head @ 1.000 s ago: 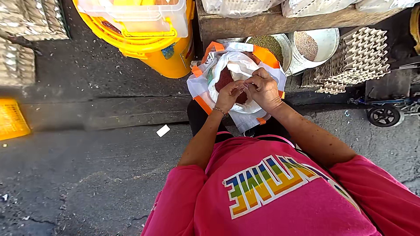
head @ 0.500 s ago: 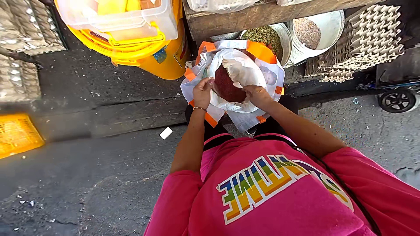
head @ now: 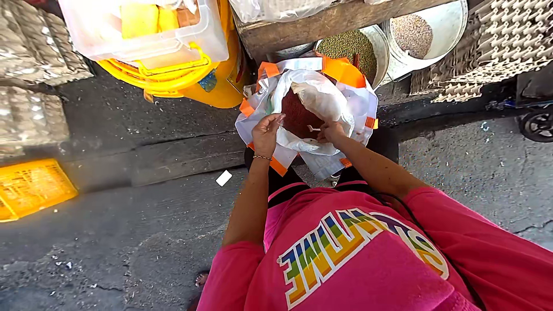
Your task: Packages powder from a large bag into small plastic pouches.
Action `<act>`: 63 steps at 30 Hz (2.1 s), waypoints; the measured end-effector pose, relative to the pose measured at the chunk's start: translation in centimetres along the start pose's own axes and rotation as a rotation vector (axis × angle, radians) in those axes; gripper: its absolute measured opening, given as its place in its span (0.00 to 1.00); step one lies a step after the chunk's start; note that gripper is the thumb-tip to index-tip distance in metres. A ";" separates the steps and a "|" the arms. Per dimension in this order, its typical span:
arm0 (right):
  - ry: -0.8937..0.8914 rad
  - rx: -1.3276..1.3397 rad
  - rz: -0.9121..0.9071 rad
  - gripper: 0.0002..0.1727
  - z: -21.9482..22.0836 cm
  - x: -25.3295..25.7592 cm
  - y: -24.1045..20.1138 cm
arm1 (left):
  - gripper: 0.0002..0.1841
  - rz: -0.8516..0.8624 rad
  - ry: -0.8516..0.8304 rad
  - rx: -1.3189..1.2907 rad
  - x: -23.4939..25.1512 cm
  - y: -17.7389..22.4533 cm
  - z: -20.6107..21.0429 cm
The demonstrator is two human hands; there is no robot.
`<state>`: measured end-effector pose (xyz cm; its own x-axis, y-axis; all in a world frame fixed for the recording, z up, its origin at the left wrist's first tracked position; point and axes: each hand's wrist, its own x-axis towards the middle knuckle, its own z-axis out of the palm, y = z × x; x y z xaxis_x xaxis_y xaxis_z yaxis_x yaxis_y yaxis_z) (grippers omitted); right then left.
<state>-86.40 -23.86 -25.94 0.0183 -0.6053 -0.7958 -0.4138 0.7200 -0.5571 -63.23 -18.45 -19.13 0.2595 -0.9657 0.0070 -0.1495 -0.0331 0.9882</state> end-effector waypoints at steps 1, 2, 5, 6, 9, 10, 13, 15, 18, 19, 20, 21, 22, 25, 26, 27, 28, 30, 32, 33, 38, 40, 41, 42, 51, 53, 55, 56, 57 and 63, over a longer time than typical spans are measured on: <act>0.007 0.074 0.019 0.17 -0.1 -0.1 0.0 | 0.08 0.005 -0.017 0.022 0.0 -0.1 0.1; 0.012 0.144 0.036 0.16 -0.4 -0.3 0.0 | 0.09 0.013 -0.032 0.042 -0.1 -0.2 0.3; 0.011 0.326 0.064 0.14 -1.4 -0.7 0.3 | 0.10 0.092 -0.081 0.108 -0.3 -0.5 0.9; 0.008 0.361 0.066 0.13 -1.8 -1.0 0.3 | 0.10 0.114 -0.090 0.125 -0.3 -0.7 1.2; -0.025 0.405 0.035 0.11 -2.8 -2.7 -0.2 | 0.11 0.132 -0.108 0.163 -0.5 -1.1 1.7; -0.036 0.411 0.019 0.11 -3.2 -3.4 -0.6 | 0.11 0.126 -0.112 0.177 -0.6 -1.1 1.9; -0.048 0.389 -0.071 0.10 -4.6 -6.0 -1.6 | 0.11 0.128 -0.119 0.194 -0.6 -1.1 2.2; -0.053 0.355 -0.159 0.10 -5.9 -7.8 -2.3 | 0.10 0.125 -0.126 0.198 -0.5 -0.9 2.5; -0.054 0.288 -0.292 0.10 -7.8 -10.9 -3.5 | 0.10 0.124 -0.150 0.220 -0.5 -0.6 2.9; -0.050 0.268 -0.332 0.10 -8.4 -11.9 -3.9 | 0.10 0.130 -0.163 0.231 -0.5 -0.5 3.1; -0.050 0.249 -0.367 0.10 -8.9 -12.8 -4.3 | 0.10 0.138 -0.183 0.245 -0.5 -0.5 3.2; -0.054 0.232 -0.398 0.10 -9.4 -13.6 -4.7 | 0.11 0.148 -0.205 0.261 -0.4 -0.5 3.2; -0.059 0.218 -0.422 0.10 -9.8 -14.3 -5.0 | 0.11 0.154 -0.227 0.274 -0.4 -0.5 3.3; -0.067 0.175 -0.458 0.10 -10.6 -15.8 -6.0 | 0.11 0.150 -0.301 0.306 -0.2 -0.2 3.7; -0.069 0.163 -0.463 0.10 -10.8 -16.0 -6.3 | 0.11 0.147 -0.320 0.307 -0.1 -0.2 3.8; -0.073 0.148 -0.463 0.10 -11.0 -16.1 -6.5 | 0.11 0.144 -0.337 0.307 0.0 -0.2 3.8; -0.076 0.133 -0.463 0.09 -11.2 -16.1 -6.6 | 0.11 0.143 -0.354 0.310 0.0 -0.2 3.9; -0.075 0.103 -0.461 0.09 -11.5 -16.0 -6.9 | 0.11 0.143 -0.375 0.317 0.1 -0.2 3.9; -0.078 0.065 -0.458 0.08 -11.7 -15.8 -7.3 | 0.10 0.129 -0.389 0.322 0.1 -0.1 3.8; -0.081 0.043 -0.455 0.08 -11.7 -15.9 -7.6 | 0.10 0.122 -0.394 0.323 0.1 0.0 3.7; -0.091 -0.064 -0.460 0.08 -11.6 -15.8 -8.8 | 0.10 0.121 -0.415 0.322 0.2 0.0 3.6; -0.076 -0.132 -0.484 0.08 -11.4 -15.7 -9.1 | 0.10 0.129 -0.421 0.323 0.2 0.2 3.6; -0.071 -0.172 -0.494 0.08 -11.3 -15.7 -9.4 | 0.10 0.132 -0.424 0.324 0.3 0.2 3.6; -0.065 -0.213 -0.498 0.09 -11.1 -15.7 -9.6 | 0.10 0.135 -0.429 0.327 0.3 0.3 3.6; 0.036 -0.654 -0.752 0.12 -9.5 -16.7 -10.5 | 0.11 0.129 -0.443 0.340 0.3 0.2 3.6; 0.069 -0.732 -0.863 0.12 -9.3 -16.8 -10.3 | 0.11 0.119 -0.445 0.335 0.4 0.1 3.6; 0.096 -0.774 -0.928 0.11 -9.1 -17.1 -10.2 | 0.12 0.116 -0.451 0.331 0.4 0.1 3.6; 0.106 -0.790 -0.947 0.11 -9.0 -17.2 -10.2 | 0.12 0.118 -0.451 0.329 0.4 0.1 3.6; 0.109 -0.800 -0.955 0.11 -8.9 -17.4 -10.2 | 0.12 0.120 -0.449 0.326 0.4 0.2 3.7; 0.107 -0.857 -1.016 0.11 -7.8 -18.1 -10.3 | 0.14 0.125 -0.434 0.296 0.2 0.6 3.9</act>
<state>-89.59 -23.04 -3.95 0.6029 -0.7943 -0.0743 -0.6974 -0.4795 -0.5326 -66.98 -19.65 -19.17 -0.1863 -0.9825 -0.0045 -0.4327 0.0779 0.8982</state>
